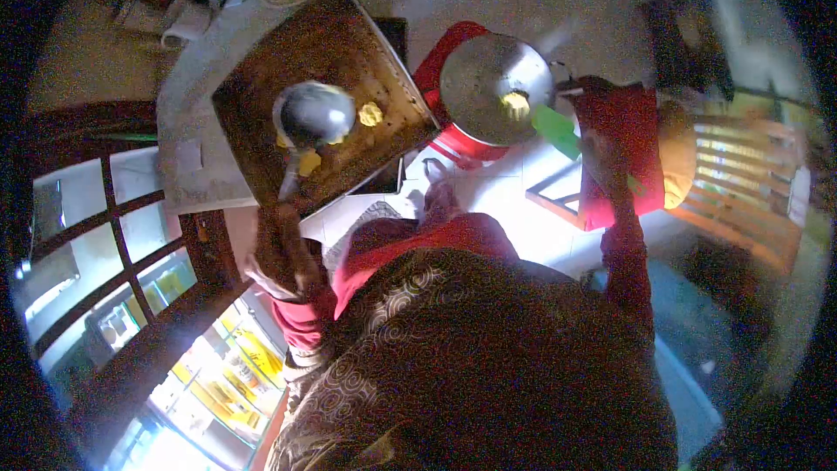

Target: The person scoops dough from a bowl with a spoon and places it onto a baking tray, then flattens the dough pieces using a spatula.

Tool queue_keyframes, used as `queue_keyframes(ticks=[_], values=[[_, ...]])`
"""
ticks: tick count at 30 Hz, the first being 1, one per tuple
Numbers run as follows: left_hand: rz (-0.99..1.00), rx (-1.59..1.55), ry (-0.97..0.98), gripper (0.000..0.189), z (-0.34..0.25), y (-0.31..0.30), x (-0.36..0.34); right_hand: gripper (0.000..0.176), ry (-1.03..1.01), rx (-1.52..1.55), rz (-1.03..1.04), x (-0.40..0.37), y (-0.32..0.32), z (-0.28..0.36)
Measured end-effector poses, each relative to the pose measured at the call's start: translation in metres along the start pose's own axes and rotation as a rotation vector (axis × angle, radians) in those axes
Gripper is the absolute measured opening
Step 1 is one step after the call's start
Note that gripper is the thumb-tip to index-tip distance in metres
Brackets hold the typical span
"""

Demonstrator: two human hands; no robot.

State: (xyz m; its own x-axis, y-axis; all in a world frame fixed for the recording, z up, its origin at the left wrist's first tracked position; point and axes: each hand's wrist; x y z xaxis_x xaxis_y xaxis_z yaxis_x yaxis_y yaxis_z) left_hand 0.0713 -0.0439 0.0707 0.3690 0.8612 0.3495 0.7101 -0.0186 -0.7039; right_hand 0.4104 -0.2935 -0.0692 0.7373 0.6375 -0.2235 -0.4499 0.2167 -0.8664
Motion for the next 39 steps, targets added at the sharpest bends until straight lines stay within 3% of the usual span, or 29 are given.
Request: queue_keyframes(ticks=[1,2,5,7,9,11,13,14,16,19,22,23,26,28,33,36,39], values=[[0.176,-0.020,0.135,0.010,-0.005,-0.001,-0.002,0.017,0.030,-0.042,0.005,-0.004,0.004,-0.005],[0.190,-0.136,0.060,0.009,-0.009,0.010,-0.018,0.018,0.062,-0.085,0.009,-0.005,0.009,-0.011],[0.217,-0.144,0.510,0.013,-0.018,0.040,-0.039,0.020,0.002,-0.102,0.004,-0.010,0.014,-0.010],[0.394,-0.207,0.362,0.016,0.007,0.077,-0.086,0.021,-0.119,-0.161,0.002,-0.003,0.016,-0.013],[0.588,-0.287,0.221,0.018,0.009,0.100,-0.086,0.023,-0.248,-0.275,-0.042,0.016,0.027,-0.017],[0.767,-0.290,0.075,0.019,0.038,0.137,-0.102,0.025,-0.072,-0.150,0.016,0.039,0.049,-0.031],[0.832,-0.330,-0.016,0.021,0.060,0.175,-0.117,0.031,-0.201,-0.392,-0.007,0.045,0.037,0.004],[0.892,-0.188,-0.043,0.019,0.066,0.193,-0.123,0.029,-0.189,-0.434,0.039,0.056,0.041,0.010],[0.906,-0.169,-0.026,0.016,0.071,0.225,-0.134,0.024,-0.115,-0.535,0.077,0.081,0.053,0.013],[0.791,-0.197,-0.072,0.013,0.063,0.256,-0.142,0.018,-0.182,-0.542,0.099,0.110,0.071,-0.001],[0.596,-0.344,-0.175,0.014,0.061,0.291,-0.155,0.016,-0.234,-0.590,0.124,0.128,0.073,0.004],[0.655,-0.403,-0.271,0.015,0.064,0.301,-0.159,0.015,-0.248,-0.601,0.132,0.133,0.074,0.003],[0.482,-0.311,0.072,0.021,0.090,0.351,-0.183,0.014,-0.280,-0.643,0.146,0.133,0.066,0.017],[0.603,-0.357,-0.097,0.024,0.076,0.347,-0.171,0.015,-0.303,-0.647,0.153,0.136,0.064,0.018],[0.539,-0.221,-0.108,0.024,0.082,0.372,-0.170,0.020,-0.298,-0.635,0.240,0.146,0.059,0.022],[0.436,-0.121,-0.183,0.024,0.054,0.352,-0.143,0.020,-0.299,-0.626,0.275,0.150,0.063,0.022],[0.539,-0.133,-0.342,0.026,0.060,0.367,-0.138,0.020,-0.333,-0.654,0.278,0.146,0.064,0.027]])
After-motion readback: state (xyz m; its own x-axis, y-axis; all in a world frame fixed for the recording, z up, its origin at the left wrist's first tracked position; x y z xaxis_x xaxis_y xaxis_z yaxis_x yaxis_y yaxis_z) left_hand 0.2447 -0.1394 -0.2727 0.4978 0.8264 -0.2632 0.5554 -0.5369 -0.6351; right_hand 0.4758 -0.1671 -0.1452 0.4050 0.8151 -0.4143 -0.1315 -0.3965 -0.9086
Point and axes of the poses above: each hand's wrist, its own x-axis towards the middle knuckle, its own y-axis out of the palm, z = x × y, and after that the axes turned 6 degrees about x, right-handed
